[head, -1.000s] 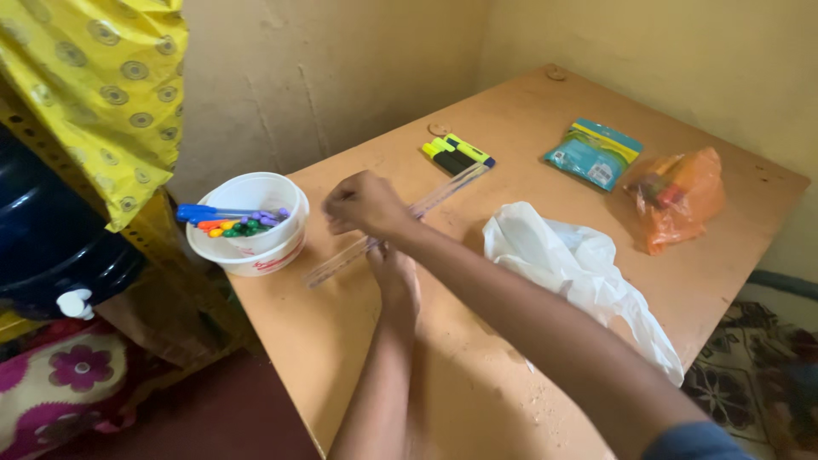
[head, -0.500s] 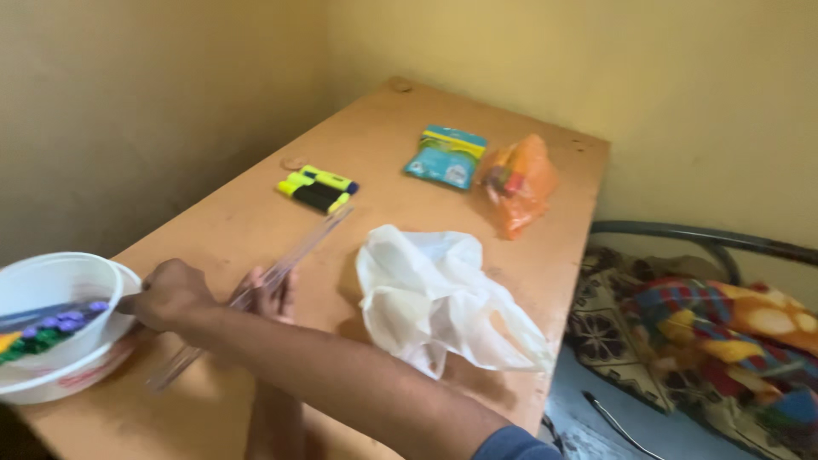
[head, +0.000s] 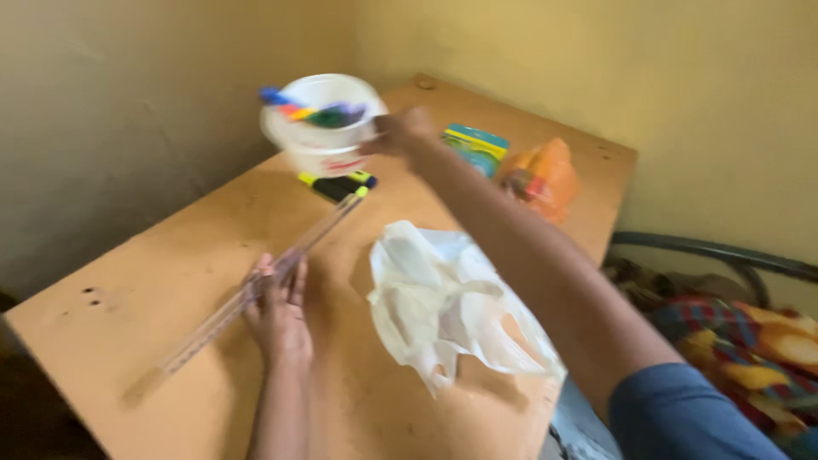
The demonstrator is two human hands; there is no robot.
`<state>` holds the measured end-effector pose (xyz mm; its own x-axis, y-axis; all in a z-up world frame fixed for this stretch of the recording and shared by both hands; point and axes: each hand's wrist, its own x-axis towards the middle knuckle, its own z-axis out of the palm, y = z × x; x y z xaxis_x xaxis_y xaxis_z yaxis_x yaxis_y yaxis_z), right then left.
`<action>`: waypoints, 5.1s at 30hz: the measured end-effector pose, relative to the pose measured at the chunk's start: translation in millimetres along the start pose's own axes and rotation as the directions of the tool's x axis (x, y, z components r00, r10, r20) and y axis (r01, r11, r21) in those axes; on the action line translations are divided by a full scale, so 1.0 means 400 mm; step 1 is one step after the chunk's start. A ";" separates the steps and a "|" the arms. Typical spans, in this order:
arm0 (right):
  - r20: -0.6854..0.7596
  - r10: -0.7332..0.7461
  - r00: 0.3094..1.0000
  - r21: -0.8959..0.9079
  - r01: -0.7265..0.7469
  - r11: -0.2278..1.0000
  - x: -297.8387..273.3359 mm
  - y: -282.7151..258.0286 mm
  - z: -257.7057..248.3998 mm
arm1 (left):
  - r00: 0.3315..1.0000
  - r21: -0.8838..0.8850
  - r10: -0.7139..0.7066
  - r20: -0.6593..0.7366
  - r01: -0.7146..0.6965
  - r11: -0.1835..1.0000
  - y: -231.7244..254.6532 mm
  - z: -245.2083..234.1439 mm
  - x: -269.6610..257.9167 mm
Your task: The person unpacks stationery items from a white plastic bag onto a wooden table. They remove highlighters, a ruler, an eraser, a pencil sharpener, pens, and a protractor, placing each item on the table. The person then opens an orange plastic bag and removes additional pens.
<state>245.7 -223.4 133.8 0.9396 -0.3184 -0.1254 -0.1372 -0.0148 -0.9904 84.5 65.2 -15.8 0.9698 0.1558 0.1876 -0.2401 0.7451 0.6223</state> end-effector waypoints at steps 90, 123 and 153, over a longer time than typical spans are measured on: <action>-0.191 0.106 0.976 0.140 -0.079 0.987 -0.114 0.254 0.723 | 0.924 -0.124 0.170 -0.342 -0.224 0.967 -0.045 -0.079 0.084; 0.629 -0.113 0.769 -0.665 0.608 0.434 -0.891 0.062 -0.132 | 0.908 0.633 0.046 0.416 -0.325 0.702 -0.034 -0.038 -0.002; 0.181 -0.070 0.981 -0.983 0.179 -0.029 -0.751 0.150 -0.262 | 0.796 0.810 -0.159 0.585 -0.563 0.161 0.022 0.166 -0.184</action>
<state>-77.7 -228.0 117.9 0.9881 -0.1399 -0.0643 -0.1359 -0.9887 0.0632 8.3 17.2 26.3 0.7847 -0.3738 0.4945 -0.6197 -0.4932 0.6105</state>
